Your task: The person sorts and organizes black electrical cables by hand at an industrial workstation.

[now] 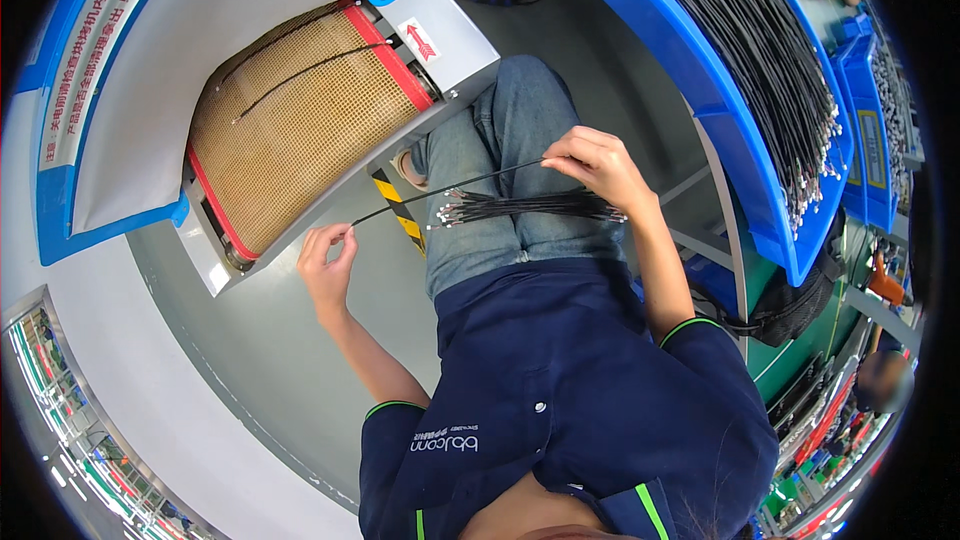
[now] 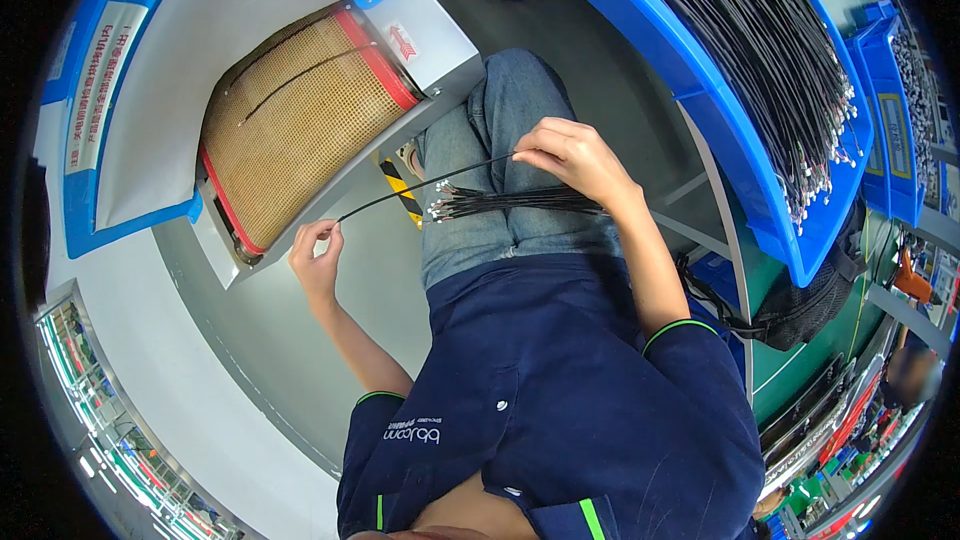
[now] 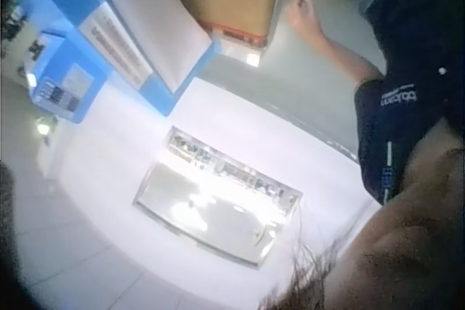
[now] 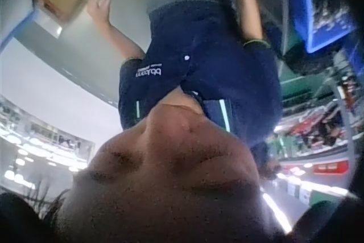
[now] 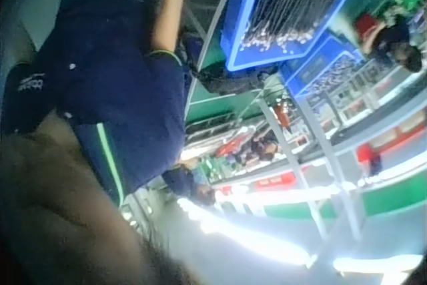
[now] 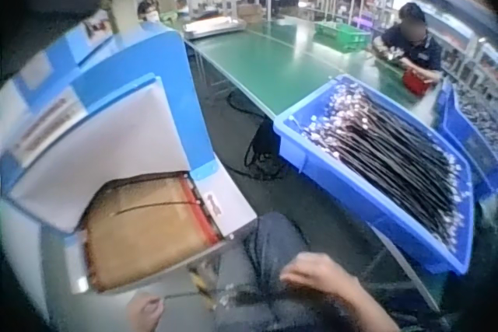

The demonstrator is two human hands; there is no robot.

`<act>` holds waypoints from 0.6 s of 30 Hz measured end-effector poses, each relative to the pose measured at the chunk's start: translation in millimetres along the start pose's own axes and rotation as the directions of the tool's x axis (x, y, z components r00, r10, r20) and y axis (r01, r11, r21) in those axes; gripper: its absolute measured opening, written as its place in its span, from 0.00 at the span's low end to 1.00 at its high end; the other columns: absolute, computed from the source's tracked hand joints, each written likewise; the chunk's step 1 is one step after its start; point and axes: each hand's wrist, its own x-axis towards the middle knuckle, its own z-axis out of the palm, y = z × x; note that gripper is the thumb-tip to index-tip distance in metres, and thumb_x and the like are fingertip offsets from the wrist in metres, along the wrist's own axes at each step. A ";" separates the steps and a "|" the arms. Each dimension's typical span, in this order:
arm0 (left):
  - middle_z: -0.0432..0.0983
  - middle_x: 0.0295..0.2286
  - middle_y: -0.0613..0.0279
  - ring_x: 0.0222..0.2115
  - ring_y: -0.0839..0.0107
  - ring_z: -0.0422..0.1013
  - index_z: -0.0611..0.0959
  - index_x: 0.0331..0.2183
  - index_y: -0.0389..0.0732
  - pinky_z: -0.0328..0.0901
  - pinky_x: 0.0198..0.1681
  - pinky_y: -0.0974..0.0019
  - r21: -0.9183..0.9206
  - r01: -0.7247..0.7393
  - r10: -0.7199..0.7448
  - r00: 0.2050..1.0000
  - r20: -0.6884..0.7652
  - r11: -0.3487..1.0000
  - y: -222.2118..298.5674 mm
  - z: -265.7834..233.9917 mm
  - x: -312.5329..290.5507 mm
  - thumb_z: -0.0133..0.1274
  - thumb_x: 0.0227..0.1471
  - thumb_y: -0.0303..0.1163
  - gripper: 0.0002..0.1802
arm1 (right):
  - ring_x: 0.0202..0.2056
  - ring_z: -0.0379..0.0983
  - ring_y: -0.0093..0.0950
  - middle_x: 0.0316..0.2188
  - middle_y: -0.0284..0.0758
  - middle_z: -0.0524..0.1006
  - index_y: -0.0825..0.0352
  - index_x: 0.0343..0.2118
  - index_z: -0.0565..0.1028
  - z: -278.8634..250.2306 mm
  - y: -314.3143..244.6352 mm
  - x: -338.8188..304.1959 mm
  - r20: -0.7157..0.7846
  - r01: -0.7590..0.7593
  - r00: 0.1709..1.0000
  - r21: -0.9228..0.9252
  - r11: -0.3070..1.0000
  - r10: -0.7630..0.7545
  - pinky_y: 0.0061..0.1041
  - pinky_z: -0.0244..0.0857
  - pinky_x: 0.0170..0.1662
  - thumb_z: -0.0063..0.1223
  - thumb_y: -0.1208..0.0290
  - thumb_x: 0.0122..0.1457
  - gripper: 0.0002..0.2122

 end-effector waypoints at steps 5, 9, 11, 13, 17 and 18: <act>0.77 0.23 0.63 0.23 0.72 0.70 0.81 0.26 0.37 0.66 0.29 0.71 -0.008 -0.004 0.004 1.000 -0.003 1.000 -0.6 -0.6 -0.2 0.61 0.38 0.18 0.08 | 0.24 0.72 0.26 0.23 0.32 0.75 0.68 0.26 0.77 -0.7 0.7 -1.8 0.037 -0.009 0.999 0.000 1.000 0.009 0.23 0.64 0.25 0.62 0.75 0.49 0.04; 0.76 0.23 0.62 0.24 0.72 0.70 0.81 0.26 0.37 0.66 0.29 0.71 0.000 -0.006 0.006 1.000 0.004 1.000 -2.4 -2.7 -1.3 0.61 0.38 0.18 0.08 | 0.23 0.71 0.26 0.22 0.32 0.74 0.68 0.25 0.76 -0.1 2.2 -3.7 0.084 -0.018 0.996 0.025 1.000 0.016 0.24 0.64 0.25 0.61 0.75 0.49 0.04; 0.76 0.23 0.62 0.24 0.72 0.70 0.81 0.26 0.37 0.66 0.29 0.71 -0.001 -0.008 0.008 1.000 0.009 1.000 -3.0 -3.3 -1.4 0.61 0.38 0.18 0.08 | 0.23 0.71 0.26 0.22 0.32 0.73 0.68 0.25 0.76 0.3 2.6 -4.1 0.094 -0.003 0.996 0.038 0.999 -0.001 0.24 0.64 0.25 0.61 0.76 0.49 0.04; 0.76 0.23 0.62 0.23 0.71 0.70 0.81 0.26 0.36 0.66 0.29 0.71 -0.001 0.004 -0.004 1.000 0.003 1.000 -4.1 -4.2 -1.3 0.61 0.38 0.18 0.08 | 0.23 0.71 0.28 0.22 0.33 0.73 0.67 0.25 0.75 1.9 2.0 -4.0 0.121 0.028 0.992 0.010 1.000 -0.029 0.25 0.65 0.25 0.60 0.78 0.48 0.04; 0.76 0.23 0.62 0.23 0.71 0.70 0.81 0.26 0.36 0.66 0.29 0.71 0.022 0.004 -0.004 1.000 0.000 1.000 -6.0 -7.9 1.3 0.61 0.38 0.18 0.08 | 0.23 0.71 0.30 0.21 0.33 0.72 0.67 0.25 0.74 3.6 -1.0 -1.6 0.136 0.047 0.989 0.024 0.999 -0.049 0.26 0.65 0.25 0.60 0.80 0.46 0.05; 0.76 0.23 0.62 0.23 0.71 0.70 0.81 0.26 0.37 0.66 0.29 0.71 0.030 -0.001 0.001 1.000 -0.001 1.000 -7.2 -9.0 3.0 0.61 0.38 0.18 0.08 | 0.23 0.71 0.30 0.21 0.33 0.73 0.67 0.25 0.74 5.0 -0.4 -0.5 0.119 0.063 0.991 0.018 0.998 -0.064 0.27 0.65 0.25 0.60 0.80 0.46 0.05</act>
